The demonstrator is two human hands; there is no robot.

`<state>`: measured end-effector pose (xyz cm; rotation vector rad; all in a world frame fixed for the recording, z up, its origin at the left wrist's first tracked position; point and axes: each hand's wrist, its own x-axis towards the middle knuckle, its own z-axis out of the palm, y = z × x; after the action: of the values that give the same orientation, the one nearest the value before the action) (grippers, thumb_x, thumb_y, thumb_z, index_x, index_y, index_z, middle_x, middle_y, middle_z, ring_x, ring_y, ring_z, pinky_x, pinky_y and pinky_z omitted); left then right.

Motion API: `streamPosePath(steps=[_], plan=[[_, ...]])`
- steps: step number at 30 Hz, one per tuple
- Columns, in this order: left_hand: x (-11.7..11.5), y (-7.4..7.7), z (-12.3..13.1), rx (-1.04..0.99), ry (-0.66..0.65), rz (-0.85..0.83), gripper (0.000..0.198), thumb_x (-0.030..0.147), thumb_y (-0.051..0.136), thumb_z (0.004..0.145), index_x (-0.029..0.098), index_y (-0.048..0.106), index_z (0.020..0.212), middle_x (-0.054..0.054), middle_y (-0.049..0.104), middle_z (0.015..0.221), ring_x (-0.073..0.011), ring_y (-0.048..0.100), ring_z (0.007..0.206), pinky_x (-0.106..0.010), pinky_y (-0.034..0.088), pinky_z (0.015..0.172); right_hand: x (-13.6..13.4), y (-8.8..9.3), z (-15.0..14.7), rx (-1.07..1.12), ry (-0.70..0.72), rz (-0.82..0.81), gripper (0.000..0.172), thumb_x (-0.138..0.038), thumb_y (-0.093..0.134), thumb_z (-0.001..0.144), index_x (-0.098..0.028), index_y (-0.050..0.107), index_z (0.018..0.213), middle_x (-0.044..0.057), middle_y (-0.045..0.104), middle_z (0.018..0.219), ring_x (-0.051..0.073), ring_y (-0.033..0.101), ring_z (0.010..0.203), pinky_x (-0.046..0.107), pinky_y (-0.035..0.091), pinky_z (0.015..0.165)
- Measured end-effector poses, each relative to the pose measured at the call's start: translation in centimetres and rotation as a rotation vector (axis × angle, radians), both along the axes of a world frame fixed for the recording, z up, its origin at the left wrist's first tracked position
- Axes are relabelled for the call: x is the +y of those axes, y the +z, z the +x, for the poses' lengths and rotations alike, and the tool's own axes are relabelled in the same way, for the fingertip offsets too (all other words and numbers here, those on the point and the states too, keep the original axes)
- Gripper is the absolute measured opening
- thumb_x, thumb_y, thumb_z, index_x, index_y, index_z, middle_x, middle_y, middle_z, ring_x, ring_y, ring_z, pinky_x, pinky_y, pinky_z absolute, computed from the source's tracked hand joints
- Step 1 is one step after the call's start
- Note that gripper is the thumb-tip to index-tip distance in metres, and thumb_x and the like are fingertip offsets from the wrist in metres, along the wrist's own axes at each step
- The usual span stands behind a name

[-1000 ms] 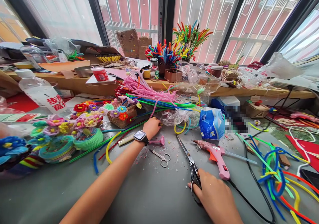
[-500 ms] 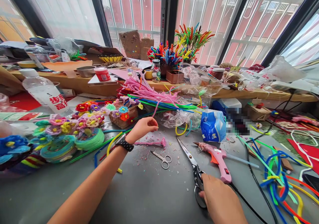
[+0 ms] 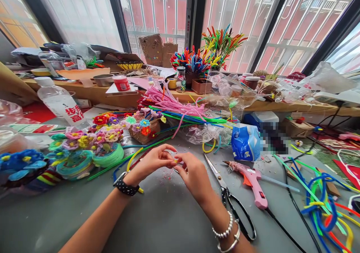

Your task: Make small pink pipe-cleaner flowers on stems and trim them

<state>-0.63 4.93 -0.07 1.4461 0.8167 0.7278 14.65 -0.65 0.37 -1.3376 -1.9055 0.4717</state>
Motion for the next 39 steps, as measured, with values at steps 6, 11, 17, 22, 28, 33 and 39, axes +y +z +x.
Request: streamPosePath(steps=[6, 11, 17, 22, 28, 33, 39], plan=[[-0.1, 0.0, 0.1, -0.006, -0.063, -0.045, 0.040, 0.026, 0.063, 0.062, 0.013, 0.049, 0.097, 0.000, 0.061, 0.059, -0.0117, 0.056, 0.056, -0.024, 0.042, 0.057, -0.8, -1.2, 0.1, 0.099, -0.038, 0.044, 0.012, -0.022, 0.050, 0.078, -0.020, 0.062, 0.081, 0.002, 0.063, 0.072, 0.014, 0.056, 0.062, 0.025, 0.043, 0.061], [0.0, 0.1, -0.1, 0.157, 0.018, 0.098, 0.028, 0.029, 0.057, 0.068, 0.015, 0.053, 0.092, -0.002, 0.064, 0.067, -0.0137, 0.058, 0.063, -0.024, 0.042, 0.060, -0.7, -1.7, 0.5, 0.240, -0.108, 0.024, 0.014, -0.027, 0.050, 0.079, -0.019, 0.061, 0.075, 0.002, 0.061, 0.069, 0.014, 0.055, 0.061, 0.025, 0.043, 0.059], [0.1, 0.2, -0.5, 0.810, 0.334, 0.633, 0.036, 0.043, 0.039, 0.079, 0.017, 0.054, 0.059, 0.000, 0.054, 0.052, -0.0127, 0.048, 0.051, -0.023, 0.029, 0.049, -0.9, -1.6, 1.5, 0.532, -0.343, -0.003, 0.016, -0.033, 0.052, 0.077, -0.017, 0.056, 0.080, 0.001, 0.057, 0.071, 0.011, 0.052, 0.060, 0.023, 0.043, 0.056], [0.1, -0.3, 1.3, 0.852, 0.173, 0.860, 0.023, 0.031, 0.046, 0.078, 0.016, 0.054, 0.094, -0.003, 0.060, 0.075, -0.0157, 0.053, 0.073, -0.025, 0.036, 0.064, -1.0, -1.2, 2.1, 0.663, -0.403, 0.053, 0.017, -0.033, 0.054, 0.075, -0.017, 0.053, 0.081, 0.000, 0.054, 0.073, 0.011, 0.050, 0.063, 0.022, 0.043, 0.057], [0.0, -1.1, 4.4, 1.100, 0.011, 1.023, 0.015, 0.024, 0.047, 0.078, 0.016, 0.058, 0.083, -0.009, 0.057, 0.091, -0.0218, 0.050, 0.086, -0.032, 0.038, 0.069, -0.9, -1.3, 1.8, 0.743, -0.358, 0.001, 0.018, -0.034, 0.054, 0.073, -0.018, 0.051, 0.080, 0.000, 0.052, 0.073, 0.011, 0.050, 0.063, 0.021, 0.042, 0.052], [0.3, 0.3, 3.6, 1.066, 0.028, 1.003, 0.014, 0.023, 0.045, 0.078, 0.016, 0.057, 0.076, -0.008, 0.059, 0.084, -0.0200, 0.052, 0.082, -0.030, 0.038, 0.069, -0.9, -1.4, 1.8, 0.750, -0.339, -0.003, 0.018, -0.034, 0.056, 0.071, -0.018, 0.053, 0.079, 0.000, 0.053, 0.072, 0.011, 0.048, 0.062, 0.020, 0.040, 0.050], [0.3, 3.0, 2.0, 0.432, 0.296, 0.608, 0.012, 0.029, 0.039, 0.082, 0.019, 0.044, 0.079, 0.000, 0.058, 0.070, -0.0132, 0.056, 0.067, -0.024, 0.039, 0.064, -0.3, -1.5, 1.3, 0.859, -0.238, -0.196, 0.022, -0.034, 0.061, 0.067, -0.016, 0.058, 0.080, 0.001, 0.057, 0.071, 0.010, 0.045, 0.059, 0.019, 0.035, 0.045]])
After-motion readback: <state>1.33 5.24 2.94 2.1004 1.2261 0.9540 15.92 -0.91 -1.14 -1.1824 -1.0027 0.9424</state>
